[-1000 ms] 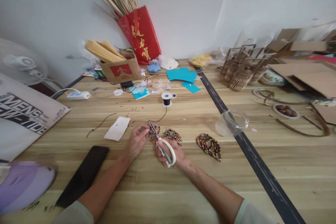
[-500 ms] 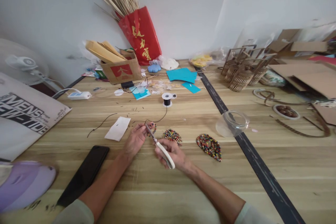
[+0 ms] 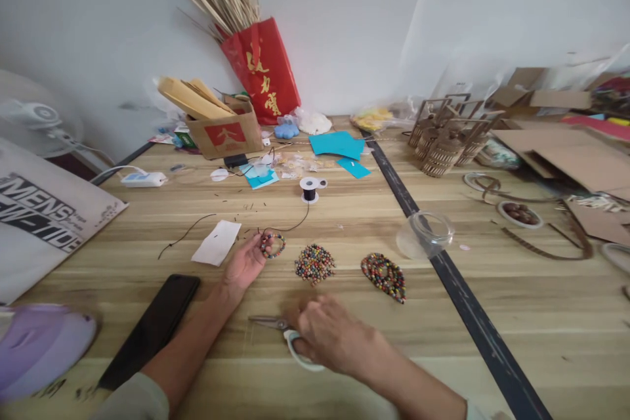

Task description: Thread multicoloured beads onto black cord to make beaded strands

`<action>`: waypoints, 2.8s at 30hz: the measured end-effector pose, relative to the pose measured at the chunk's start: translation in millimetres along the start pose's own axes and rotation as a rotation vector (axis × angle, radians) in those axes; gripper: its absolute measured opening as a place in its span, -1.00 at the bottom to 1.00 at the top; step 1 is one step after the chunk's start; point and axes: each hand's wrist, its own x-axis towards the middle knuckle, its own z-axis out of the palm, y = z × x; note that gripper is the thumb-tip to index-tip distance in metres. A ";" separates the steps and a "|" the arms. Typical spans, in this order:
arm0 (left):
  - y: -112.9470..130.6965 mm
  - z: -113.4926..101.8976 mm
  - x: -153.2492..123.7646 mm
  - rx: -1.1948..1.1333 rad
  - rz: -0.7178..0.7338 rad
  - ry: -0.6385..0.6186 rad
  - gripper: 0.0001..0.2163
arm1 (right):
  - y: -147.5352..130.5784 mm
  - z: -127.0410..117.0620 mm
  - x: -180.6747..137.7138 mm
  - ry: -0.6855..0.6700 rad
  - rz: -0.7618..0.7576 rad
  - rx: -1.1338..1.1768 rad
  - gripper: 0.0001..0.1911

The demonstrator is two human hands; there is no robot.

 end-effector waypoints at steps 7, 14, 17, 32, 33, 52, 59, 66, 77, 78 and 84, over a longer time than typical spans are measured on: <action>-0.6 4.1 -4.9 0.044 -0.030 -0.088 -0.95 | -10.5 -5.3 -1.5 0.136 -0.140 -0.106 -0.85; -0.3 7.5 -9.5 0.164 -0.107 -0.232 -0.90 | 4.5 -35.9 23.8 0.367 -0.017 -0.070 -0.56; -1.4 4.9 -9.9 0.183 -0.140 -0.273 -0.86 | 7.8 -36.0 36.4 0.363 0.008 -0.142 -0.55; -0.2 3.6 -9.6 0.256 -0.132 -0.347 -0.85 | 14.7 -39.5 13.0 0.392 0.091 -0.077 -0.84; -0.1 3.2 -9.1 0.253 -0.116 -0.343 -0.86 | 17.5 -41.5 6.0 0.408 0.116 -0.034 -0.86; -2.2 0.5 -5.6 0.251 -0.078 -0.253 -0.85 | 85.4 -25.5 -83.3 0.876 0.683 0.871 -0.70; -1.2 1.5 -4.3 0.264 -0.078 -0.211 -0.85 | 95.7 18.7 -106.9 0.922 0.894 0.803 -0.65; 0.0 3.4 -5.4 0.266 -0.094 -0.189 -0.82 | 94.5 38.6 -113.4 0.723 0.879 0.351 -0.76; -1.4 2.0 -3.8 0.266 -0.081 -0.210 -0.88 | 101.5 43.1 -115.1 0.725 0.836 0.291 -0.60; -1.4 1.8 -3.6 0.268 -0.080 -0.212 -0.88 | 102.0 42.9 -115.1 0.738 0.851 0.302 -0.56; -3.1 0.7 -2.1 0.284 -0.074 -0.218 -0.88 | 102.3 45.0 -112.3 0.768 0.910 0.255 -0.43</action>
